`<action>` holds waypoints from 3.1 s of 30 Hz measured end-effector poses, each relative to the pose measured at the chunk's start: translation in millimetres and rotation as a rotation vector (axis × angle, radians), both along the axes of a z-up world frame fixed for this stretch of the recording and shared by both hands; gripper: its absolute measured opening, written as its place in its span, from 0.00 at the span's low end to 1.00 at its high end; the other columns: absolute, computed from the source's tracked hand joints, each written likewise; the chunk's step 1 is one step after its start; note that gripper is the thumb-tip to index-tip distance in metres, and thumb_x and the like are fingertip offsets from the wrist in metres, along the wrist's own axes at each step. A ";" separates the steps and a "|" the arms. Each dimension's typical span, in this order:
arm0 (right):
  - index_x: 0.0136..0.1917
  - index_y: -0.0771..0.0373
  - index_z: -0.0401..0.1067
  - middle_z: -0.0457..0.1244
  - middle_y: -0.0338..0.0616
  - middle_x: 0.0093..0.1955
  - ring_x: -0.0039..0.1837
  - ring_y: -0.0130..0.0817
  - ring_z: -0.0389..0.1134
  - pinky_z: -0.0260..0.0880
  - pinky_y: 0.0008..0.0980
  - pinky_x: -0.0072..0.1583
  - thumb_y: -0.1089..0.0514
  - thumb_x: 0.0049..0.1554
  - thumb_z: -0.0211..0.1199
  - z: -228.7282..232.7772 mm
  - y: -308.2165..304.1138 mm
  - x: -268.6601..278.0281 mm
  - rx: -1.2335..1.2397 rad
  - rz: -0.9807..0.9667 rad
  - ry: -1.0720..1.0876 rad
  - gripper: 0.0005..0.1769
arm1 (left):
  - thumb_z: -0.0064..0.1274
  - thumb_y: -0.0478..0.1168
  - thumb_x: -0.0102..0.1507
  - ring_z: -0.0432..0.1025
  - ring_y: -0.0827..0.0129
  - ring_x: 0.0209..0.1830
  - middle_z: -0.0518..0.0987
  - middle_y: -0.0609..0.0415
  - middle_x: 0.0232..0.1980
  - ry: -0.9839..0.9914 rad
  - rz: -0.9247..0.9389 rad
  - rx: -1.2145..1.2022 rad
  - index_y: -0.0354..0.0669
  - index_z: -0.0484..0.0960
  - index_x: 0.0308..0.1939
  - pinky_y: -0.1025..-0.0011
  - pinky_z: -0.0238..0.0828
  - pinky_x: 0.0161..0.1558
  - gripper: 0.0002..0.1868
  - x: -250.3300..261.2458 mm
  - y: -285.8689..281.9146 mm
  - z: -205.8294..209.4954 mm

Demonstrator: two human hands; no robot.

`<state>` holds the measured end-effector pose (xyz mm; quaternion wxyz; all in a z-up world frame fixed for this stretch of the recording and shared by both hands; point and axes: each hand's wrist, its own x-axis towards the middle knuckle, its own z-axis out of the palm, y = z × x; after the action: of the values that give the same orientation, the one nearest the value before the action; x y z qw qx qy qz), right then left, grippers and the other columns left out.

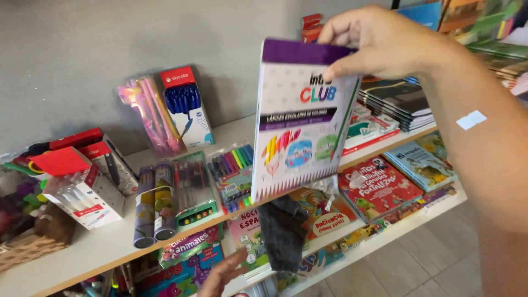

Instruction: The person organizes stationery items on a shelf, picking up and placing various packages including markers, colored pencils, pens, and erasers. They handle items one by one, turning them over to view packaging details before arranging them neatly on the shelf.

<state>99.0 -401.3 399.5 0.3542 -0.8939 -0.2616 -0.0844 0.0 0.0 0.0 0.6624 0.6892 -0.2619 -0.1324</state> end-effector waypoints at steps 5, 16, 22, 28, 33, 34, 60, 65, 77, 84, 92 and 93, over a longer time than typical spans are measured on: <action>0.47 0.57 0.76 0.76 0.35 0.48 0.49 0.27 0.77 0.75 0.29 0.49 0.64 0.50 0.72 -23.8 53.5 -66.1 -0.224 -0.087 0.195 0.12 | 0.69 0.61 0.57 0.72 0.47 0.71 0.72 0.41 0.74 -0.131 0.127 -0.408 0.37 0.61 0.75 0.47 0.71 0.66 0.53 -38.2 -57.2 105.6; 0.63 0.49 0.75 0.74 0.36 0.60 0.67 0.28 0.72 0.71 0.34 0.61 0.54 0.52 0.70 -103.2 61.1 -93.1 -0.237 -0.043 0.285 0.25 | 0.60 0.28 0.55 0.81 0.46 0.51 0.86 0.32 0.54 0.406 0.594 -0.516 0.29 0.78 0.59 0.46 0.84 0.45 0.27 -73.5 -118.9 95.3; 0.76 0.58 0.57 0.61 0.46 0.76 0.73 0.40 0.65 0.66 0.39 0.72 0.41 0.56 0.57 -191.0 14.7 -141.6 0.497 -0.067 0.153 0.39 | 0.55 0.23 0.57 0.78 0.41 0.49 0.83 0.26 0.55 0.452 0.675 -0.650 0.27 0.74 0.62 0.44 0.81 0.44 0.27 -99.2 -127.0 69.7; 0.76 0.58 0.57 0.67 0.54 0.68 0.68 0.53 0.71 0.75 0.54 0.67 0.49 0.41 0.71 -279.8 27.4 -173.9 0.782 -0.012 0.910 0.51 | 0.53 0.22 0.58 0.78 0.37 0.49 0.83 0.24 0.54 0.520 0.696 -0.618 0.25 0.74 0.63 0.40 0.80 0.47 0.27 -136.3 -145.9 48.7; 0.66 0.63 0.69 0.72 0.54 0.62 0.60 0.51 0.77 0.82 0.50 0.57 0.57 0.52 0.68 -316.1 32.8 -196.1 0.830 0.015 0.666 0.29 | 0.58 0.26 0.58 0.79 0.44 0.48 0.85 0.31 0.54 0.639 0.812 -0.500 0.31 0.73 0.63 0.47 0.80 0.46 0.28 -162.3 -148.8 48.6; 0.66 0.63 0.69 0.72 0.54 0.62 0.60 0.51 0.77 0.82 0.50 0.57 0.57 0.52 0.68 -318.1 34.5 -201.6 0.828 0.021 0.673 0.29 | 0.58 0.26 0.58 0.79 0.44 0.48 0.85 0.31 0.54 0.640 0.820 -0.502 0.31 0.73 0.63 0.47 0.80 0.46 0.28 -164.3 -145.2 41.4; 0.74 0.63 0.61 0.63 0.50 0.73 0.75 0.42 0.63 0.58 0.38 0.74 0.64 0.57 0.60 -356.6 146.8 -248.5 0.713 0.011 0.140 0.32 | 0.60 0.30 0.65 0.76 0.56 0.39 0.80 0.44 0.40 -1.349 0.797 0.247 0.29 0.80 0.38 0.65 0.80 0.42 0.05 -148.8 -118.3 110.7; 0.73 0.63 0.62 0.65 0.50 0.70 0.72 0.40 0.65 0.61 0.36 0.72 0.66 0.56 0.58 -356.5 154.1 -252.1 0.713 -0.008 0.144 0.31 | 0.59 0.29 0.64 0.76 0.57 0.38 0.79 0.45 0.40 -1.323 0.821 0.222 0.31 0.80 0.37 0.66 0.79 0.41 0.04 -147.5 -114.7 107.1; 0.74 0.62 0.62 0.64 0.49 0.71 0.73 0.39 0.64 0.60 0.36 0.73 0.68 0.54 0.58 -346.6 158.7 -262.7 0.724 -0.072 0.194 0.34 | 0.57 0.30 0.64 0.75 0.56 0.37 0.79 0.45 0.41 -1.328 0.834 0.208 0.32 0.80 0.38 0.65 0.77 0.40 0.03 -143.0 -116.5 92.7; 0.67 0.63 0.68 0.68 0.46 0.59 0.63 0.33 0.67 0.65 0.31 0.66 0.70 0.50 0.56 -355.3 150.5 -259.4 0.780 -0.077 0.206 0.30 | 0.53 0.27 0.65 0.75 0.54 0.41 0.79 0.43 0.44 -1.223 0.757 0.131 0.29 0.79 0.42 0.62 0.78 0.46 0.03 -145.9 -120.5 91.9; 0.72 0.61 0.64 0.67 0.49 0.64 0.66 0.37 0.68 0.66 0.34 0.67 0.68 0.55 0.55 -355.5 148.5 -262.9 0.783 -0.125 0.198 0.31 | 0.57 0.30 0.65 0.76 0.57 0.42 0.80 0.47 0.44 -1.166 0.778 0.148 0.33 0.82 0.42 0.66 0.78 0.45 0.03 -151.0 -128.7 94.6; 0.73 0.62 0.63 0.66 0.49 0.67 0.69 0.38 0.67 0.64 0.35 0.70 0.70 0.54 0.53 -357.3 148.0 -261.9 0.764 -0.130 0.162 0.33 | 0.57 0.31 0.65 0.76 0.57 0.40 0.80 0.48 0.44 -1.165 0.777 0.151 0.34 0.82 0.42 0.66 0.77 0.43 0.03 -149.3 -129.4 92.2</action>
<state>-162.8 -253.3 42.2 0.6748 -0.7161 -0.1253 -0.1269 -149.3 -129.4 92.2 0.3641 0.7357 -0.2990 0.4865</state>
